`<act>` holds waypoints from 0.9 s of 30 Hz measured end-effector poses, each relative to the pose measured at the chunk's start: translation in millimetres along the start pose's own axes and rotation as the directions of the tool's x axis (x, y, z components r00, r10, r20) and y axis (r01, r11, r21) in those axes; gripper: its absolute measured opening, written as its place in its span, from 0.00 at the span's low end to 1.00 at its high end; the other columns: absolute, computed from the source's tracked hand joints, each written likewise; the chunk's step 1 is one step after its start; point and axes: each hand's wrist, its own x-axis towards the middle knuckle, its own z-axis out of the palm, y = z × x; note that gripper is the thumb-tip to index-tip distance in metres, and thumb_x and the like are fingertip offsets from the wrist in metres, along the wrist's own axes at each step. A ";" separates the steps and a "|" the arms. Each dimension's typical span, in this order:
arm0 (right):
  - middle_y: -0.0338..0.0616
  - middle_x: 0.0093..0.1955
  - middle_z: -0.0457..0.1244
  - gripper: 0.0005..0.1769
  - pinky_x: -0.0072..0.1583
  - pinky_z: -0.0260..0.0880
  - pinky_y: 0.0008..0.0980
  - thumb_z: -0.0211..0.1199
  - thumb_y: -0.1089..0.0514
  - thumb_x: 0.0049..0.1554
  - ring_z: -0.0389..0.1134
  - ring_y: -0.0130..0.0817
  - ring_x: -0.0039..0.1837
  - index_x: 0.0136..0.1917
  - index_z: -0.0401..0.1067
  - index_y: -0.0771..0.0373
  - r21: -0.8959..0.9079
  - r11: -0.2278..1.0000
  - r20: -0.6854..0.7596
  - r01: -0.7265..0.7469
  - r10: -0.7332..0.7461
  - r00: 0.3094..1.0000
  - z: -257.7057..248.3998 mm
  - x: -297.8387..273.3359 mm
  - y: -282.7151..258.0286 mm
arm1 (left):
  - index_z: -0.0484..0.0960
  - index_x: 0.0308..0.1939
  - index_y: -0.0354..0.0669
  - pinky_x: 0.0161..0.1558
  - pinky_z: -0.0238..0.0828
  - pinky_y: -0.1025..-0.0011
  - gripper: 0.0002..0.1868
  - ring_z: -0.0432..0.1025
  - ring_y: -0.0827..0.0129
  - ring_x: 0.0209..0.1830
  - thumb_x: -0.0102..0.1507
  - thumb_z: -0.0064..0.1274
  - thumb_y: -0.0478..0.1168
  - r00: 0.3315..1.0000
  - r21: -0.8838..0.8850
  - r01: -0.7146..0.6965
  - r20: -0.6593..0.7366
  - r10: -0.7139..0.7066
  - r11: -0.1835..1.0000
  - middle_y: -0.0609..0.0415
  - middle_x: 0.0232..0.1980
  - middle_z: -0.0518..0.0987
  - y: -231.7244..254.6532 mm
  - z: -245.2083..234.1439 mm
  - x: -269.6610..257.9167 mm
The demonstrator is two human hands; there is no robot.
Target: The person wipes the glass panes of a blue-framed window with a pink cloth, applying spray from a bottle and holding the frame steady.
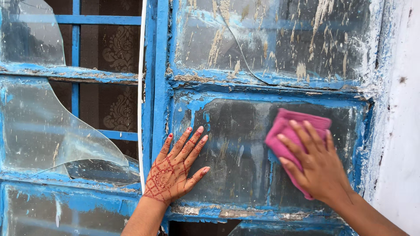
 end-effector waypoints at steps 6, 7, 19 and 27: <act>0.54 0.84 0.40 0.37 0.76 0.36 0.73 0.41 0.34 0.60 0.35 0.55 0.85 0.78 0.51 0.50 0.036 0.907 -0.027 -0.420 0.421 0.907 16.7 -92.3 -3.0 | 0.51 0.79 0.58 0.77 0.27 0.57 0.41 0.40 0.67 0.82 0.66 0.32 0.69 1.000 0.008 0.002 0.008 -0.002 1.000 0.61 0.82 0.48 3.8 5.2 -7.1; 0.54 0.84 0.39 0.36 0.75 0.34 0.72 0.42 0.35 0.59 0.34 0.55 0.84 0.77 0.52 0.49 0.029 0.938 -0.011 -0.346 0.346 0.938 19.0 -101.3 -9.8 | 0.50 0.79 0.58 0.77 0.27 0.56 0.41 0.40 0.68 0.82 0.66 0.32 0.69 1.000 0.011 0.003 0.014 -0.003 1.000 0.61 0.82 0.48 5.1 4.5 -8.4; 0.40 0.83 0.41 0.32 0.76 0.25 0.68 0.43 0.36 0.62 0.37 0.41 0.83 0.78 0.53 0.39 0.056 0.987 0.008 0.154 -0.154 0.988 -2.0 19.3 -14.8 | 0.53 0.78 0.67 0.77 0.22 0.46 0.38 0.38 0.65 0.83 0.65 0.36 0.67 0.998 -0.015 -0.051 0.022 0.051 0.999 0.64 0.83 0.46 51.8 19.5 29.6; 0.53 0.85 0.44 0.32 0.78 0.26 0.76 0.45 0.42 0.67 0.40 0.55 0.86 0.80 0.55 0.55 0.136 0.886 -0.214 -0.443 0.463 0.860 17.3 -22.0 19.4 | 0.56 0.78 0.67 0.78 0.24 0.46 0.36 0.40 0.65 0.83 0.67 0.37 0.66 0.998 -0.070 -0.006 -0.059 0.002 0.998 0.64 0.83 0.49 59.4 38.1 26.1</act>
